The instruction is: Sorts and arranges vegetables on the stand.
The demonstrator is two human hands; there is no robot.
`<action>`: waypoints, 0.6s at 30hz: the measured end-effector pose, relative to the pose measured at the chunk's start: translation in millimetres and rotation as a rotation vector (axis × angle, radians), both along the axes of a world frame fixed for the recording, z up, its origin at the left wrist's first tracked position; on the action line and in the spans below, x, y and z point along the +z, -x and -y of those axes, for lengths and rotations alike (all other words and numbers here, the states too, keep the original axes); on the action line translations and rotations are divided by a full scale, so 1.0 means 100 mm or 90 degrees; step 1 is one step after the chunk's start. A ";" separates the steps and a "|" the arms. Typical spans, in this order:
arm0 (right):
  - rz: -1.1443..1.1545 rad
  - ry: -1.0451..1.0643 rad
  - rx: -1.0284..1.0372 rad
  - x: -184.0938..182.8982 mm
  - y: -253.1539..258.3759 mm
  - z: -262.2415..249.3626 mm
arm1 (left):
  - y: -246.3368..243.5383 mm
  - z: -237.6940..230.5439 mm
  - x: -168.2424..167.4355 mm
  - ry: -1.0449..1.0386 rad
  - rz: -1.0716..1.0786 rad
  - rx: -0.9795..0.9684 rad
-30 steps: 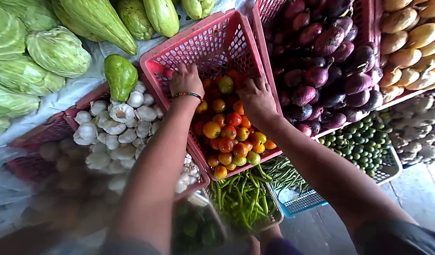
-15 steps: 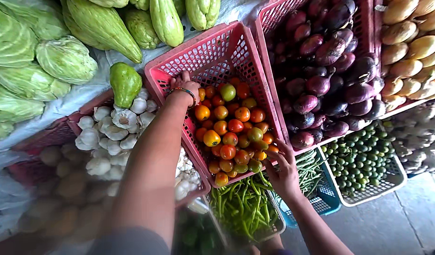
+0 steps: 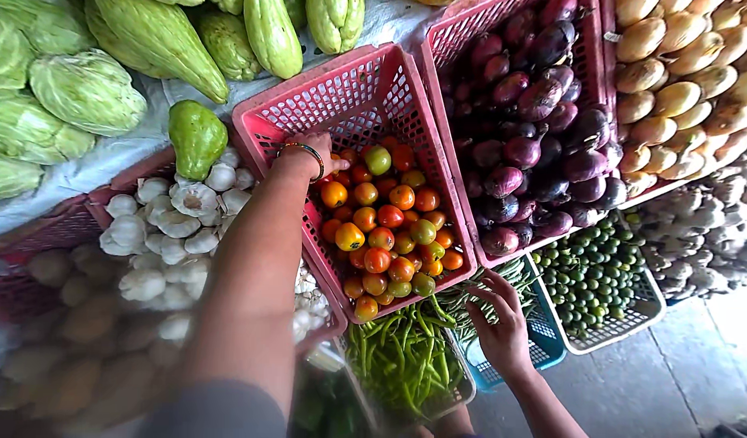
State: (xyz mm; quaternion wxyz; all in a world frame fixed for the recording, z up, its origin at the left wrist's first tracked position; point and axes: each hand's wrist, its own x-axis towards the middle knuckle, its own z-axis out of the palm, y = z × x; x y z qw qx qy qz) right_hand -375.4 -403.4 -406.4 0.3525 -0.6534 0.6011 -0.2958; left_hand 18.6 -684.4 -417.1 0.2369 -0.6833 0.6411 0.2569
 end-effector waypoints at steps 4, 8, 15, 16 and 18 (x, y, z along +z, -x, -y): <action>0.012 -0.056 -0.020 -0.03 0.07 -0.13 | -0.01 0.01 -0.10 -0.048 0.041 -0.049; 0.037 -0.105 -0.032 -0.04 0.17 -0.18 | -0.13 0.07 -0.15 -0.023 -0.065 -0.019; 0.093 -0.111 -0.058 0.10 0.24 -0.10 | 0.05 -0.08 0.20 0.099 -0.243 0.166; 0.121 -0.119 -0.070 0.14 0.22 -0.08 | 0.12 -0.17 0.27 0.120 -0.292 0.207; 0.186 -0.139 -0.098 0.23 0.15 -0.05 | 0.35 -0.39 0.41 0.167 -0.440 0.293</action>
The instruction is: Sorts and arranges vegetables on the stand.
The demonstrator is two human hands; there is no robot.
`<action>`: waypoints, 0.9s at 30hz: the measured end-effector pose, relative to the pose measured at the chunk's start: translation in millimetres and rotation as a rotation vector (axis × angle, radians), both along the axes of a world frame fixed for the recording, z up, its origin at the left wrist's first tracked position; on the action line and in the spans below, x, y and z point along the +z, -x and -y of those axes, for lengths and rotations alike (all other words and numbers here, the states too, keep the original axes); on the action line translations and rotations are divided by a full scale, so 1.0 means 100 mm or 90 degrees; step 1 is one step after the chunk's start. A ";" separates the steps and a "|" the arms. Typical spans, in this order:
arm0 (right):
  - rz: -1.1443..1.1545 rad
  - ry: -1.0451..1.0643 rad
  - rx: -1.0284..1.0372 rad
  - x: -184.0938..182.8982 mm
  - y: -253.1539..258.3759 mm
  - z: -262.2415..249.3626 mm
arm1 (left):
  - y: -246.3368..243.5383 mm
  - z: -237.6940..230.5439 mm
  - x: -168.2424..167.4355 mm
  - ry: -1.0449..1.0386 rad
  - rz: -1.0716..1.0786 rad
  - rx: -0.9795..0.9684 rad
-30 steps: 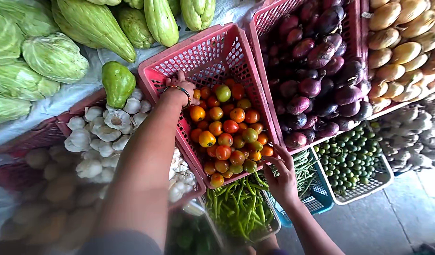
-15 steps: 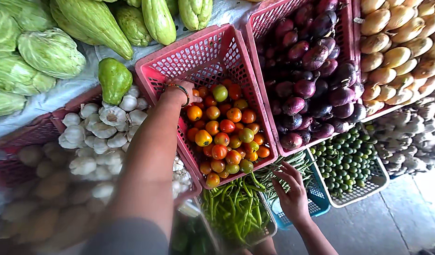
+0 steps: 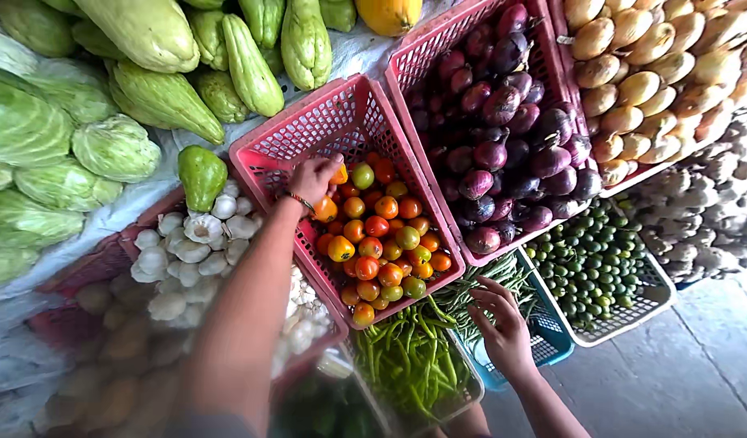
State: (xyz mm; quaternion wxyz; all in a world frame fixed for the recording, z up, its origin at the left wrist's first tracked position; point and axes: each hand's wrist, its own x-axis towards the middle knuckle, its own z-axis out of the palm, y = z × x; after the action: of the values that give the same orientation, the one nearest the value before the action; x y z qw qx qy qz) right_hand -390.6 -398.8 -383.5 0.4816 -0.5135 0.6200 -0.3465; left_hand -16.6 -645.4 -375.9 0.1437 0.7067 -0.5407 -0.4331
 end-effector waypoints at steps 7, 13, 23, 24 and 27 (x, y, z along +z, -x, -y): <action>0.054 -0.049 0.028 0.21 -0.08 -0.21 | 0.92 -0.53 0.12 0.059 -0.291 0.267; 0.079 -0.133 0.004 0.44 0.32 -0.84 | 1.04 -1.39 0.59 0.087 -0.526 0.562; 0.180 -0.073 0.157 1.29 0.25 -2.31 | 2.28 -4.62 1.46 -0.211 -0.703 0.500; 0.189 -0.043 0.184 1.45 0.23 -2.46 | 2.39 -4.86 1.61 -0.200 -0.701 0.478; 0.216 0.047 0.224 1.87 0.29 -2.93 | 2.60 -5.49 2.02 -0.116 -0.686 0.382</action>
State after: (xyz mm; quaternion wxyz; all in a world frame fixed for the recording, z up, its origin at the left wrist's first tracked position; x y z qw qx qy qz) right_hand -419.8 -105.7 -196.7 0.6125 -0.5653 0.4182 -0.3611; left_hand -276.3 -96.6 -173.9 0.4507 0.5195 -0.1308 -0.7141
